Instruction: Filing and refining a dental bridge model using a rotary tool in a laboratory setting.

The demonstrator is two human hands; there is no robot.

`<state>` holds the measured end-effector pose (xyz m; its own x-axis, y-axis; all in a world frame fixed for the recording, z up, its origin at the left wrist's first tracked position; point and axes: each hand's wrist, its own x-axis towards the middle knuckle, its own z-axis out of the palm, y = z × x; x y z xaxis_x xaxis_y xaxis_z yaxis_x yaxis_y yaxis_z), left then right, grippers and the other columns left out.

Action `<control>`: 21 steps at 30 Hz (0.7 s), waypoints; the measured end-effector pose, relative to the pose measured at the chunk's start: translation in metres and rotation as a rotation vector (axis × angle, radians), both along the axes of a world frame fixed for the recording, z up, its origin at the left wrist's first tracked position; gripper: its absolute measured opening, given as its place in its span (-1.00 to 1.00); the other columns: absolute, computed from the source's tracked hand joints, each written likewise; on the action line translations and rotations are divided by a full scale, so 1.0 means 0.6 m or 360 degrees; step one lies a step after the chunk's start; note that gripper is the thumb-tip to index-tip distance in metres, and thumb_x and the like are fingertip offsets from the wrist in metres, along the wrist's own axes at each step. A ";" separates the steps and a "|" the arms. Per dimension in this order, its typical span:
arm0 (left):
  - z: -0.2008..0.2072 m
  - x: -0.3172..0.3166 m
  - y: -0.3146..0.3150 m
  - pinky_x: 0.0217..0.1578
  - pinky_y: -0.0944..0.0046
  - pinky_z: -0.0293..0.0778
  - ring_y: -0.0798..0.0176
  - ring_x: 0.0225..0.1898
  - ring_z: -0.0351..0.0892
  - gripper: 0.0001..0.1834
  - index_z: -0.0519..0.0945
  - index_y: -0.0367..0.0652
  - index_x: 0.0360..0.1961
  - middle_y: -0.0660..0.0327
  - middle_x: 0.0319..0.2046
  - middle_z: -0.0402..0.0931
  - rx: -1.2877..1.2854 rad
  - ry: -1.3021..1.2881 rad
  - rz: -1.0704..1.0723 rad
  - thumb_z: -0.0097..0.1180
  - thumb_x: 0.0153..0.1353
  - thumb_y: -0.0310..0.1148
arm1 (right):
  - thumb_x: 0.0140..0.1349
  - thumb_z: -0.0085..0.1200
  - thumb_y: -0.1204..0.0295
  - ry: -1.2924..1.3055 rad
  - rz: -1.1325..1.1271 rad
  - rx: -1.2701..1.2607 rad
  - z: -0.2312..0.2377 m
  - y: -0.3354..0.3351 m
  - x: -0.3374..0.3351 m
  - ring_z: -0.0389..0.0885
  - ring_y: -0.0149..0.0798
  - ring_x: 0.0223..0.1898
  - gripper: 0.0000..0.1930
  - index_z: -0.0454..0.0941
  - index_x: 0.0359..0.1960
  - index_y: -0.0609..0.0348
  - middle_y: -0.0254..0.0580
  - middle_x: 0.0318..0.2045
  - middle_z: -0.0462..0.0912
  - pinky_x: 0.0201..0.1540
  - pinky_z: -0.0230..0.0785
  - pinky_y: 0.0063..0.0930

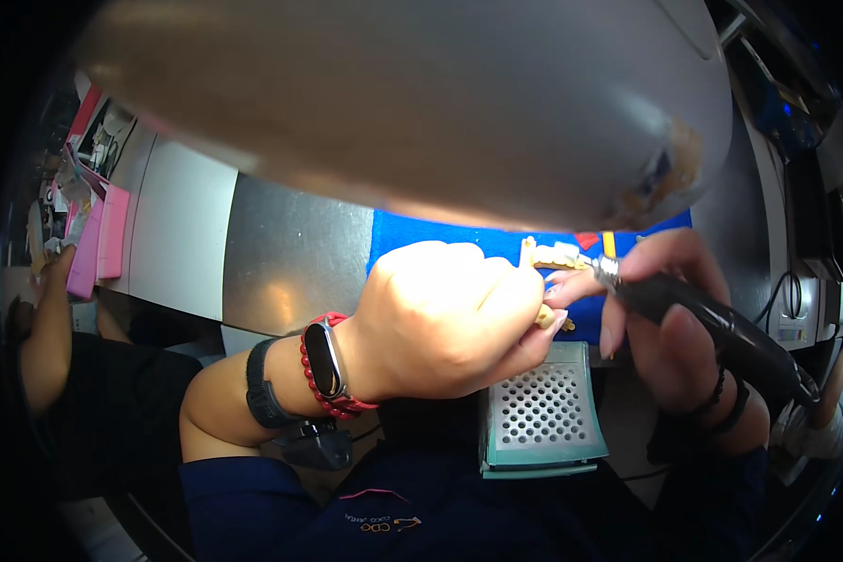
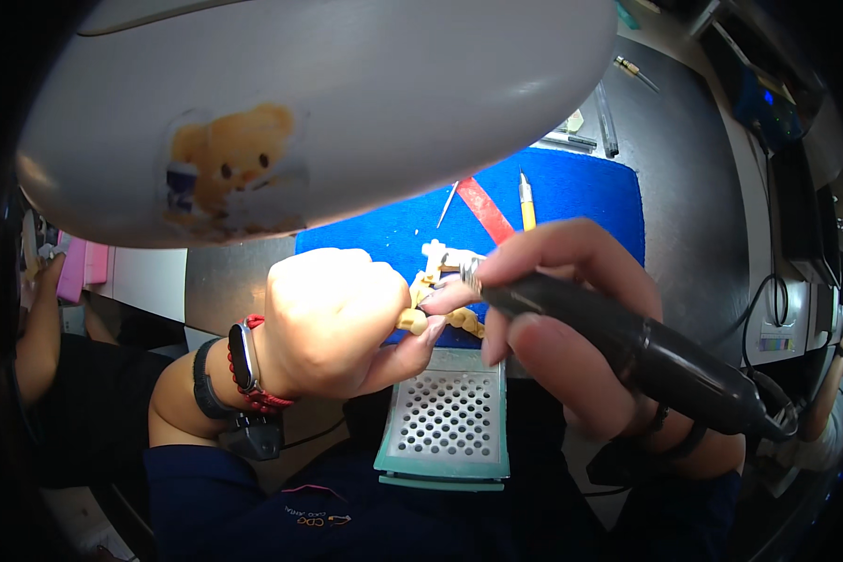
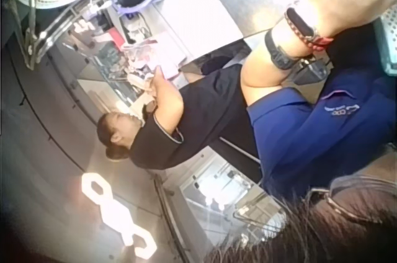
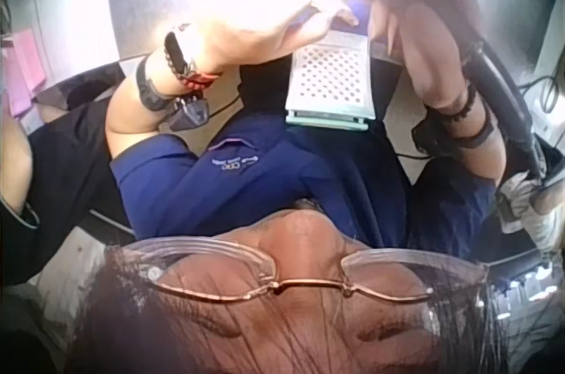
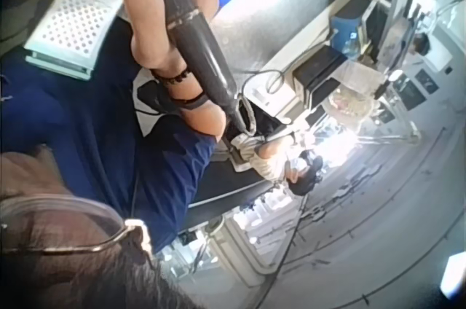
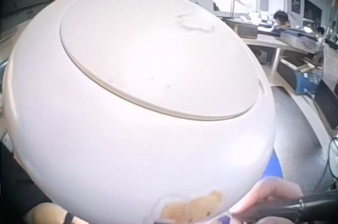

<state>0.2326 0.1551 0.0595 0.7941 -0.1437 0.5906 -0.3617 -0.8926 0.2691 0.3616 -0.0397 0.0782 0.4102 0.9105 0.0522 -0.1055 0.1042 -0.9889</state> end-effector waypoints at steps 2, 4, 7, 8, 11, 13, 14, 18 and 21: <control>0.000 -0.002 0.000 -0.67 0.28 0.32 0.26 -0.72 0.39 -0.72 0.43 -0.10 -0.61 0.28 -0.70 0.37 0.0010 0.0007 0.0017 0.37 -0.04 -0.37 | 0.34 0.10 0.20 0.0162 0.0073 0.0028 -0.003 -0.015 0.002 0.62 -0.42 -0.29 -0.56 0.36 0.09 0.26 -0.11 -0.33 0.64 -0.12 0.40 -0.47; 0.000 -0.002 0.000 -0.67 0.28 0.31 0.26 -0.72 0.38 -0.73 0.44 -0.10 -0.60 0.29 -0.70 0.36 -0.0002 -0.0006 0.0021 0.36 -0.04 -0.37 | 0.31 0.13 0.17 0.0169 0.0111 -0.0045 0.008 -0.019 0.000 0.62 -0.41 -0.29 -0.53 0.37 0.07 0.28 0.06 -0.17 0.66 0.00 0.43 -0.37; -0.001 -0.002 0.001 -0.67 0.28 0.31 0.26 -0.73 0.37 -0.74 0.46 -0.11 -0.59 0.29 -0.70 0.36 -0.0029 -0.0036 0.0022 0.36 -0.04 -0.37 | 0.32 0.08 0.00 -0.0016 0.0009 -0.0047 0.009 -0.013 -0.015 0.68 -0.02 -0.04 -0.49 0.26 -0.03 0.19 0.18 -0.28 0.70 0.41 -0.09 0.31; -0.002 -0.002 0.002 -0.67 0.27 0.31 0.26 -0.73 0.36 -0.75 0.46 -0.12 -0.59 0.29 -0.70 0.35 -0.0044 -0.0051 0.0020 0.35 -0.04 -0.37 | 0.32 0.08 0.00 -0.0016 0.0014 -0.0047 0.010 -0.014 -0.015 0.68 -0.02 -0.04 -0.49 0.26 -0.03 0.19 0.18 -0.28 0.70 0.41 -0.09 0.31; -0.001 -0.003 0.003 -0.67 0.27 0.31 0.25 -0.73 0.36 -0.76 0.47 -0.14 -0.58 0.28 -0.70 0.34 -0.0032 -0.0034 0.0021 0.35 -0.06 -0.38 | 0.30 0.13 0.19 -0.0395 0.0083 0.0162 0.005 -0.010 -0.009 0.55 0.11 0.17 -0.59 0.29 -0.03 0.18 -0.10 -0.46 0.69 0.40 -0.06 0.30; -0.002 -0.004 0.003 -0.67 0.27 0.31 0.24 -0.73 0.37 -0.76 0.46 -0.14 -0.58 0.28 -0.70 0.34 -0.0056 -0.0045 0.0016 0.35 -0.08 -0.39 | 0.29 0.12 0.22 -0.0518 0.0093 0.0201 0.005 -0.007 -0.011 0.56 0.12 0.17 -0.62 0.30 -0.03 0.18 -0.09 -0.46 0.70 0.39 -0.02 0.29; -0.001 -0.004 0.004 -0.67 0.27 0.31 0.24 -0.72 0.37 -0.76 0.46 -0.14 -0.58 0.27 -0.70 0.34 -0.0082 -0.0052 0.0008 0.35 -0.10 -0.40 | 0.29 0.10 0.25 -0.0637 0.0101 0.0239 0.005 -0.005 -0.012 0.56 0.13 0.17 -0.64 0.32 -0.04 0.18 -0.09 -0.45 0.70 0.38 0.02 0.28; -0.003 -0.002 0.004 -0.68 0.27 0.31 0.23 -0.72 0.38 -0.75 0.46 -0.15 -0.58 0.26 -0.70 0.33 -0.0087 -0.0062 0.0009 0.35 -0.14 -0.40 | 0.28 0.09 0.30 -0.0715 0.0040 0.0239 0.000 -0.002 -0.015 0.58 0.15 0.13 -0.68 0.33 -0.06 0.20 -0.08 -0.43 0.71 0.36 0.10 0.25; 0.000 -0.003 0.004 -0.68 0.26 0.31 0.23 -0.72 0.37 -0.74 0.45 -0.14 -0.58 0.27 -0.70 0.32 -0.0073 -0.0085 -0.0003 0.35 -0.15 -0.38 | 0.28 0.09 0.30 -0.0653 0.0025 0.0318 -0.002 -0.002 -0.016 0.59 0.16 0.12 -0.68 0.32 -0.07 0.20 -0.06 -0.42 0.70 0.35 0.10 0.24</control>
<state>0.2306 0.1573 0.0596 0.7612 -0.1169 0.6379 -0.3782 -0.8791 0.2902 0.3517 -0.0409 0.0768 0.3048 0.8720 0.3830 0.2877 0.2990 -0.9098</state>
